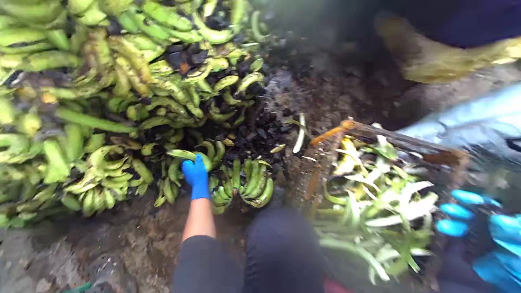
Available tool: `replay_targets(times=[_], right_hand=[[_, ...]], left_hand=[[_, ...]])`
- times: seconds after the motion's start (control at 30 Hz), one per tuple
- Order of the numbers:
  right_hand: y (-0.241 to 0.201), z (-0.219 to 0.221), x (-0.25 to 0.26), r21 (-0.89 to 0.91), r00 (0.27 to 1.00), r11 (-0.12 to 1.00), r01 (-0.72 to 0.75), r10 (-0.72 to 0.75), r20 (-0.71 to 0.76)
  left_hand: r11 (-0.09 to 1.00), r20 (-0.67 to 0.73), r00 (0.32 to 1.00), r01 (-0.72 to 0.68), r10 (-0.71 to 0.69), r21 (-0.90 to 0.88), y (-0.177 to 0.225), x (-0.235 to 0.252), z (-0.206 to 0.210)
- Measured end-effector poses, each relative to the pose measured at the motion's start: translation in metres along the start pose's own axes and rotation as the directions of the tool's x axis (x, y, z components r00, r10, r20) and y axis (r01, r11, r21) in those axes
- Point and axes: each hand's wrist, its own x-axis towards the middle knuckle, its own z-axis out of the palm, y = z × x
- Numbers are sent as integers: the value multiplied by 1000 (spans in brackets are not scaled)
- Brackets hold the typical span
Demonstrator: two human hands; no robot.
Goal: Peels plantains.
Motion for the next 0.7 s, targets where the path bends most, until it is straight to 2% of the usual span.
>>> replay_targets(times=[0.03,0.07,0.1,0.13,0.17,0.23,0.3,0.37,0.43,0.47,0.5,0.53,0.57,0.6,0.63,0.67,0.7], right_hand=[[-15,25,0,11,994,1000,-23,24,-103],[-25,42,-1,23,984,999,-41,45,-175],[-26,49,-3,49,981,998,-38,47,-187],[-23,48,-8,83,986,996,-17,31,-166],[-21,46,-14,116,990,993,6,10,-140],[-23,45,-26,183,991,981,72,-49,-123],[-30,50,-38,302,986,942,150,-120,-115],[-39,58,-49,424,983,887,184,-157,-98],[-43,66,-58,497,984,853,162,-101,-147],[-40,69,-60,507,976,850,143,-36,-213],[-32,70,-61,485,959,866,119,26,-282],[-21,70,-62,442,926,892,98,81,-370],[-11,67,-63,397,891,915,68,123,-438],[-2,63,-65,382,861,924,24,175,-477],[7,57,-69,386,837,922,-32,236,-493],[16,52,-72,381,820,920,-94,289,-494],[27,47,-77,365,809,917,-164,336,-482]], left_hand=[[986,61,984,-169,168,7,0,-5,-6],[919,68,917,-392,393,-33,-11,-2,-6],[783,4,789,-608,614,-129,-22,9,0],[650,10,674,-708,738,-276,-17,9,1],[535,38,576,-731,817,-423,-1,-8,0],[400,110,414,-722,903,-565,37,-73,-5],[311,182,253,-793,950,-524,66,-154,-5],[186,265,69,-874,962,-449,77,-221,8],[-5,336,-135,-933,932,-360,69,-275,31],[-98,336,-236,-919,912,-381,59,-296,46],[-99,354,-286,-881,891,-462,45,-314,62],[8,404,-279,-814,871,-580,30,-328,76],[159,446,-250,-698,859,-698,18,-336,88],[321,479,-211,-513,852,-796,10,-343,96],[457,509,-178,-264,842,-849,7,-349,101],[556,548,-146,12,823,-831,9,-357,101],[610,605,-117,287,788,-739,13,-367,97]])
